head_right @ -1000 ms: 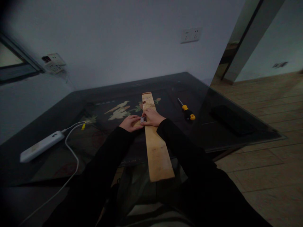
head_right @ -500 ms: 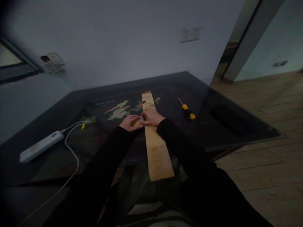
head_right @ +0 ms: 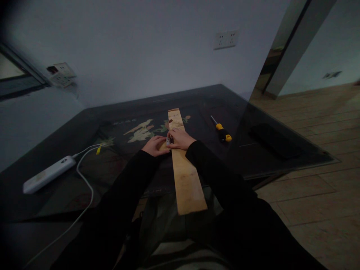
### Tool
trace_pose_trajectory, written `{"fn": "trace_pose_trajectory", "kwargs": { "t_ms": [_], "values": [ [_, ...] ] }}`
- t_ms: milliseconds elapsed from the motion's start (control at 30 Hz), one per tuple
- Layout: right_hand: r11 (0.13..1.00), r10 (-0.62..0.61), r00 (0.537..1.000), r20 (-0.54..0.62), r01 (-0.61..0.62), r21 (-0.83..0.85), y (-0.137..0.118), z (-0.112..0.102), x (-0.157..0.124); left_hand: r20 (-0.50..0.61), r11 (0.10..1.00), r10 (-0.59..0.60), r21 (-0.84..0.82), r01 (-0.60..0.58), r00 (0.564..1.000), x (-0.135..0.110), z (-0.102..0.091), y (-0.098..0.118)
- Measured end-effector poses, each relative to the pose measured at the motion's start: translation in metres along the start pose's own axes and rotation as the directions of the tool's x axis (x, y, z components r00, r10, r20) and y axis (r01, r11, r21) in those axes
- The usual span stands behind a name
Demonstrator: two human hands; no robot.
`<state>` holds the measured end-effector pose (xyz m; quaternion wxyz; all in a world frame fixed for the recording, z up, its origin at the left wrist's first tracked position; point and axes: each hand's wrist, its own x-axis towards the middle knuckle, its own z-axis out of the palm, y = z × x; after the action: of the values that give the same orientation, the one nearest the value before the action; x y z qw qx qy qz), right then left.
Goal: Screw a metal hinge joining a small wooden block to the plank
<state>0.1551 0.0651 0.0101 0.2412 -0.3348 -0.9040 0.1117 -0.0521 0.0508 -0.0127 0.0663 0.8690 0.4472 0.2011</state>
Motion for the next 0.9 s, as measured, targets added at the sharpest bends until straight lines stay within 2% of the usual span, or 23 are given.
{"fn": "trace_pose_trajectory", "kwargs": {
  "t_ms": [667, 800, 900],
  "values": [
    [1.0, 0.0, 1.0, -0.003, 0.001, 0.014, -0.002, -0.002, 0.001, -0.009, 0.995, -0.033, 0.098, 0.034, 0.999, -0.001, 0.007, -0.006],
    [1.0, 0.008, 1.0, 0.007, -0.008, 0.002, -0.002, -0.002, 0.001, -0.006, 0.989, -0.099, 0.106, 0.099, 0.995, -0.002, 0.003, -0.015],
    [1.0, 0.019, 1.0, 0.016, -0.019, 0.0, -0.002, -0.003, 0.001, -0.006, 0.97, -0.212, 0.123, 0.211, 0.977, -0.008, -0.008, -0.029]
  ]
}}
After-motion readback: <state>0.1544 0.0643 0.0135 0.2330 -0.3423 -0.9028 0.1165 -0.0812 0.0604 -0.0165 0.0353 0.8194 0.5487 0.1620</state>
